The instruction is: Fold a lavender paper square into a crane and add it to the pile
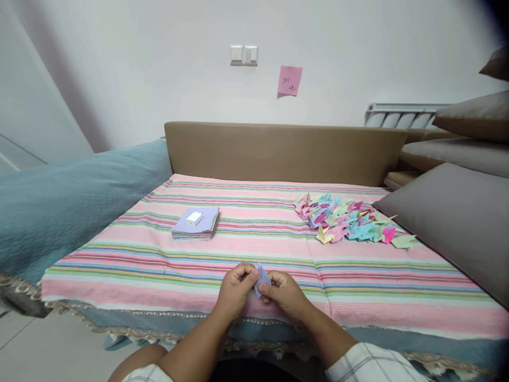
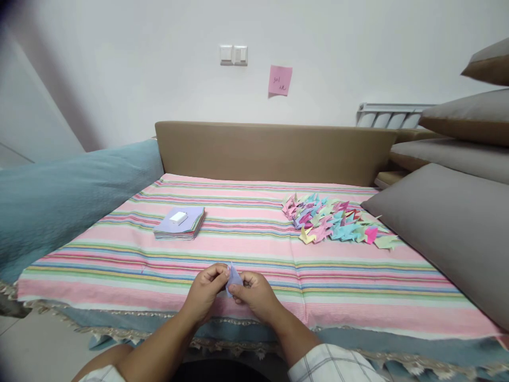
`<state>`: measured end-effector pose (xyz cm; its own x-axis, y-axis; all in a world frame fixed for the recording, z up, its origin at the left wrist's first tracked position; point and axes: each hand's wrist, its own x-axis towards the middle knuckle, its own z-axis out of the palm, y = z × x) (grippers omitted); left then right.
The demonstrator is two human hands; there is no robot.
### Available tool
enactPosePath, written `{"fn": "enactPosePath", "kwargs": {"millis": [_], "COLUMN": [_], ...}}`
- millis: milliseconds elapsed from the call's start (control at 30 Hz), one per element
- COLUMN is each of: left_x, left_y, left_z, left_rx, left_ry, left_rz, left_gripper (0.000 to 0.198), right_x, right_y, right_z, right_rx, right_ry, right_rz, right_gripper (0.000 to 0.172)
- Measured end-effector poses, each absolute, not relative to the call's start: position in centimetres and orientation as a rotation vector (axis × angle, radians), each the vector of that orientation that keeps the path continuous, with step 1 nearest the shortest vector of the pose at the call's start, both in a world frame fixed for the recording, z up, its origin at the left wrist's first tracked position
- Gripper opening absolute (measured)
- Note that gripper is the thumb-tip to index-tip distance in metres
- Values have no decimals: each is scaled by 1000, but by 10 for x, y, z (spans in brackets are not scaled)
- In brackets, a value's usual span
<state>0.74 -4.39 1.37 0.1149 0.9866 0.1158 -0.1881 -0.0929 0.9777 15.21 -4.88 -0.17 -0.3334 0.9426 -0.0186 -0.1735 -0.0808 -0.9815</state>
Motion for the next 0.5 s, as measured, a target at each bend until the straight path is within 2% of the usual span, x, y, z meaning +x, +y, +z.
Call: {"fn": "enactPosePath", "kwargs": {"millis": [500], "left_x": [15], "left_y": [-50], "left_z": [20], "left_rx": [961], "left_ry": [855], "left_rz": [1293], "left_gripper": [35], "right_x": [150], "right_y": [-49], "right_z": [-4], "right_rx": [-932], "right_ry": [-1211], "right_rz": [1588], "right_gripper": [39]}}
